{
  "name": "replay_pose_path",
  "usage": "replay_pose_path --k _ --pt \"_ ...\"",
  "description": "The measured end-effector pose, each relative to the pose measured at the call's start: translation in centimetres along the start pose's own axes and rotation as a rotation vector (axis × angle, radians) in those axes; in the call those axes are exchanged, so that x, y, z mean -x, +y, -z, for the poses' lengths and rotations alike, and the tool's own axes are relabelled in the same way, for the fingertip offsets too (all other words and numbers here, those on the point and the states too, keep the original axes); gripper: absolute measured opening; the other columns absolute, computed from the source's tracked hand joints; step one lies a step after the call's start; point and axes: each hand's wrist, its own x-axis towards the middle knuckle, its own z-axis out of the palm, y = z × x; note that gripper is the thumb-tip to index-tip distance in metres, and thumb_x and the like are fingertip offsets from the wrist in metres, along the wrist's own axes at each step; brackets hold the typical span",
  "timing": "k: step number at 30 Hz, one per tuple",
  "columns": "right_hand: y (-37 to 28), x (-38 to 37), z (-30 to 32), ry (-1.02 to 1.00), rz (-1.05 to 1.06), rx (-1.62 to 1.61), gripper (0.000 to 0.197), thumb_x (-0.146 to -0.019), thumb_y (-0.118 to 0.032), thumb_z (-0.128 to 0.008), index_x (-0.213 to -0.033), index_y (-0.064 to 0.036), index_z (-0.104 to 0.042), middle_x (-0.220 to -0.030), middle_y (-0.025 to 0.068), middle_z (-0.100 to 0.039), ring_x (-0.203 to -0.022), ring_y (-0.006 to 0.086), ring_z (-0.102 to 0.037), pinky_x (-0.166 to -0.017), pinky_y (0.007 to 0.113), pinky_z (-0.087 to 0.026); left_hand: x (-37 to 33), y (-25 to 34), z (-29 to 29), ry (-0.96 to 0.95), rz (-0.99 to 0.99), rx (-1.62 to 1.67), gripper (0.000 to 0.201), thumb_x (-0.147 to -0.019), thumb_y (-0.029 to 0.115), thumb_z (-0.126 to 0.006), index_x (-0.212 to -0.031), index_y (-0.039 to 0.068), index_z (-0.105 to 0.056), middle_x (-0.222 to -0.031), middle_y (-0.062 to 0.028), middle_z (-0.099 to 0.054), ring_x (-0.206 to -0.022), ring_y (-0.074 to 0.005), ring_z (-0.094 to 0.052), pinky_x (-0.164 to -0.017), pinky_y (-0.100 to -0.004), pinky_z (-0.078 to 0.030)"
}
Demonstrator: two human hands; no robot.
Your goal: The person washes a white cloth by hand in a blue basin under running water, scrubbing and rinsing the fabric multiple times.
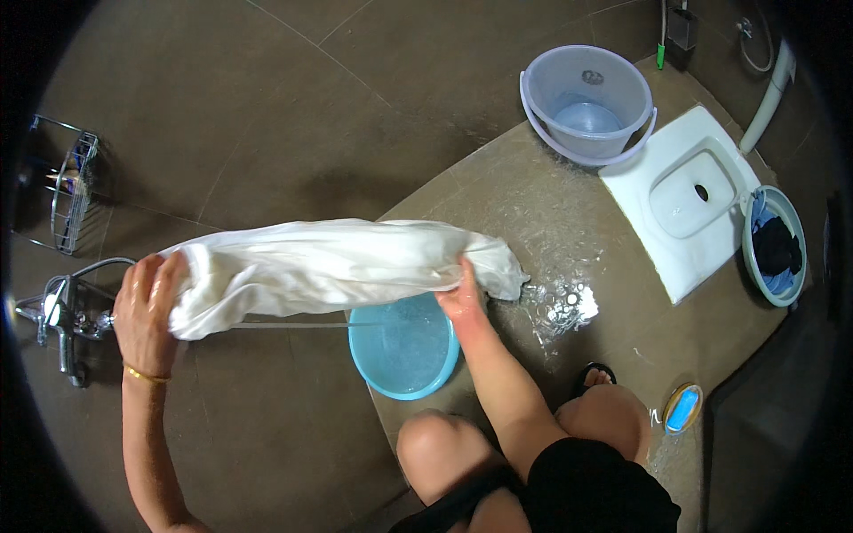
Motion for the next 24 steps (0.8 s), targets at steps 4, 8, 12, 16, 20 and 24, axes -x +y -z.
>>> replay_pose_path --k 4,8,12,16,20,24 --pt "4.9 0.7 -3.9 -0.037 0.039 0.405 0.045 -0.085 -0.027 -0.058 -0.121 -0.0031 -0.047 -0.116 0.0067 -0.053 -0.104 0.0193 -0.053 -0.089 0.033 -0.043 5.9 -6.7 0.4 0.056 0.131 -0.213 0.040 -0.077 0.008 -0.058 -0.117 0.008 -0.056 -0.110 -0.0132 -0.057 -0.102 -0.0295 -0.055 -0.084 -0.0379 -0.047" --pt "10.3 5.9 -8.4 -0.343 0.042 0.667 0.056 -0.087 -0.025 -0.057 -0.131 0.0043 -0.037 -0.127 0.0099 -0.046 -0.117 0.0194 -0.042 -0.101 0.031 -0.031 7.3 -9.5 1.7 0.112 0.282 -0.197 0.047 -0.074 0.014 -0.065 -0.119 0.008 -0.055 -0.114 -0.0126 -0.056 -0.106 -0.0283 -0.054 -0.088 -0.0373 -0.044" --pt "15.7 9.7 -9.2 -0.547 0.043 1.138 0.050 -0.088 -0.034 -0.054 -0.115 0.0078 -0.050 -0.112 0.0187 -0.056 -0.110 0.0232 -0.049 -0.095 0.032 -0.035 7.0 -8.6 0.8 0.101 0.211 -0.188 0.046 -0.076 0.012 -0.063 -0.121 0.008 -0.055 -0.118 -0.0114 -0.056 -0.106 -0.0270 -0.054 -0.089 -0.0361 -0.046" --pt "16.7 9.0 -7.1 -0.488 -0.097 1.709 0.078 -0.084 -0.066 -0.035 -0.079 0.0067 -0.063 -0.076 0.0222 -0.063 -0.081 0.0364 -0.061 -0.078 0.042 -0.045 5.7 -2.6 -4.1 0.028 0.293 0.124 0.036 -0.081 0.002 -0.052 -0.115 0.010 -0.059 -0.108 -0.0132 -0.059 -0.099 -0.0273 -0.057 -0.083 -0.0347 -0.048" --pt "13.7 3.1 -2.3 -0.416 -0.319 2.028 0.070 -0.084 -0.063 -0.040 -0.088 0.0026 -0.065 -0.087 0.0199 -0.065 -0.082 0.0361 -0.062 -0.074 0.043 -0.046 6.4 2.9 -8.6 -0.200 0.205 0.245 0.037 -0.081 0.006 -0.052 -0.116 0.016 -0.056 -0.084 -0.0061 -0.055 -0.077 -0.0233 -0.056 -0.067 -0.0356 -0.048" --pt "10.7 0.0 -0.5 -0.342 0.031 2.471 0.054 -0.083 -0.053 -0.050 -0.088 -0.0018 -0.066 -0.089 0.0183 -0.065 -0.087 0.0330 -0.062 -0.074 0.041 -0.048 8.1 9.3 -14.7 -0.869 0.327 0.590 0.081 -0.063 0.011 -0.071 -0.133 0.027 -0.035 -0.107 -0.0113 -0.054 -0.095 -0.0316 -0.059 -0.074 -0.0405 -0.052"
